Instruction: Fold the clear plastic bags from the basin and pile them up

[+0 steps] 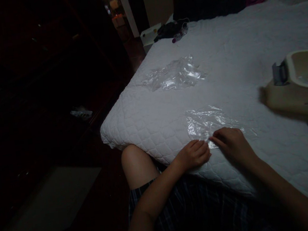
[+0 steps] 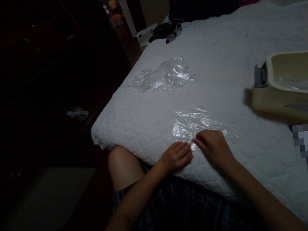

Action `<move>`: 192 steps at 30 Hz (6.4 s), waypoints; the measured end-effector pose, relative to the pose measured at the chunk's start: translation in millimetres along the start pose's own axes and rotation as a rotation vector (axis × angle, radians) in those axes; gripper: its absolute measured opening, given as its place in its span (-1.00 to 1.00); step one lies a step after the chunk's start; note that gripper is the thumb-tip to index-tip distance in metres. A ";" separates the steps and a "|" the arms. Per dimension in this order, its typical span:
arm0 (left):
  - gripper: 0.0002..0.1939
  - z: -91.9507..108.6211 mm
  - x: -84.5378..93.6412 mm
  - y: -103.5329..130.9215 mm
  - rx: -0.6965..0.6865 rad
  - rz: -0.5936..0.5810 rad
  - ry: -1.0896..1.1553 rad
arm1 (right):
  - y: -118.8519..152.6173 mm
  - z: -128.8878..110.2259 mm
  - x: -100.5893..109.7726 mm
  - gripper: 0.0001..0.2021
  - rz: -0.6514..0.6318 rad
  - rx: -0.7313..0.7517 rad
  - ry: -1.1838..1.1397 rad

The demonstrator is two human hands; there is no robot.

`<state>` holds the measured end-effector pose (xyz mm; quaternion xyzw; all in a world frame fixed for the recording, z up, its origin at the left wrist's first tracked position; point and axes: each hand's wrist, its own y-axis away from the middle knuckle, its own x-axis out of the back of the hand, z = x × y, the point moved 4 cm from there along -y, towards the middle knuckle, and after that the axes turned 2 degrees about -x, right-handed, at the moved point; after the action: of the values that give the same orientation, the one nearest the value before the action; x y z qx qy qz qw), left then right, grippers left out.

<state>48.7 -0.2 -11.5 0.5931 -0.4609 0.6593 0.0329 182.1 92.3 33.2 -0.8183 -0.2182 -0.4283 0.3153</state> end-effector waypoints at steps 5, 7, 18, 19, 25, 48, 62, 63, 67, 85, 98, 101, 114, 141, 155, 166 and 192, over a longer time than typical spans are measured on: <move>-0.77 0.2 -2.7 3.6 -0.008 -0.057 0.010 | 1.9 -3.5 -1.9 -0.77 0.015 0.052 0.054; -0.76 0.2 -1.4 3.0 -0.009 -0.045 -0.008 | 2.5 -2.8 -3.5 -0.77 0.006 0.058 0.073; -0.82 -0.7 0.4 -5.5 0.015 -0.072 0.016 | 2.0 -12.3 0.3 -0.76 0.083 0.176 0.066; -0.82 -0.7 1.1 -5.4 0.015 -0.054 0.010 | 2.4 -13.5 -0.6 -0.76 0.086 0.211 0.066; -0.82 -0.8 2.1 -6.0 0.015 -0.040 0.003 | -1.4 -12.3 -12.8 -0.71 -0.017 0.224 0.153; -0.74 1.5 9.6 -11.7 0.080 0.052 0.072 | 39.6 58.6 38.4 -0.82 0.444 -0.313 -0.246; -0.65 16.1 -4.0 -26.5 0.047 -0.143 0.114 | 50.1 68.6 29.4 -0.87 0.247 -0.108 -0.260; -0.65 16.1 -4.3 -26.2 0.050 -0.151 0.112 | 49.4 68.9 28.5 -0.86 0.224 -0.091 -0.257; -0.64 17.2 -4.9 -25.9 0.036 -0.169 0.099 | 46.6 62.3 31.1 -0.81 0.189 0.050 -0.194; -0.62 18.6 -2.5 -25.8 0.017 -0.169 0.081 | 39.5 46.1 35.6 -0.80 0.033 0.209 -0.020; -0.63 18.7 -5.4 -25.1 0.002 -0.233 0.097 | 20.1 30.0 23.3 -0.73 0.082 0.000 0.078; -0.63 18.9 -5.3 -25.3 0.004 -0.242 0.096 | 18.9 27.3 20.2 -0.75 0.104 -0.009 0.132; -0.63 19.7 -4.7 -25.1 -0.008 -0.219 0.085 | 21.3 14.7 10.4 -0.83 0.198 0.077 0.226; -0.63 19.5 -3.9 -26.1 0.000 -0.239 0.095 | 34.1 14.8 -2.8 -0.74 0.163 0.222 0.077; -0.45 11.9 -9.8 -18.8 0.339 -0.077 0.024 | 36.2 10.8 2.2 -0.73 0.209 0.238 0.097; -0.54 8.7 -3.3 -21.3 0.447 -0.063 0.025 | 36.9 11.5 2.4 -0.75 0.215 0.201 0.094; -0.77 5.3 14.5 -30.4 0.466 0.165 0.087 | 86.7 58.2 65.7 -0.79 0.239 -0.182 0.069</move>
<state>66.4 6.5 16.9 0.5162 -0.3413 0.7732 -0.1387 304.6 77.7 34.5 -0.8485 -0.0688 -0.4335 0.2955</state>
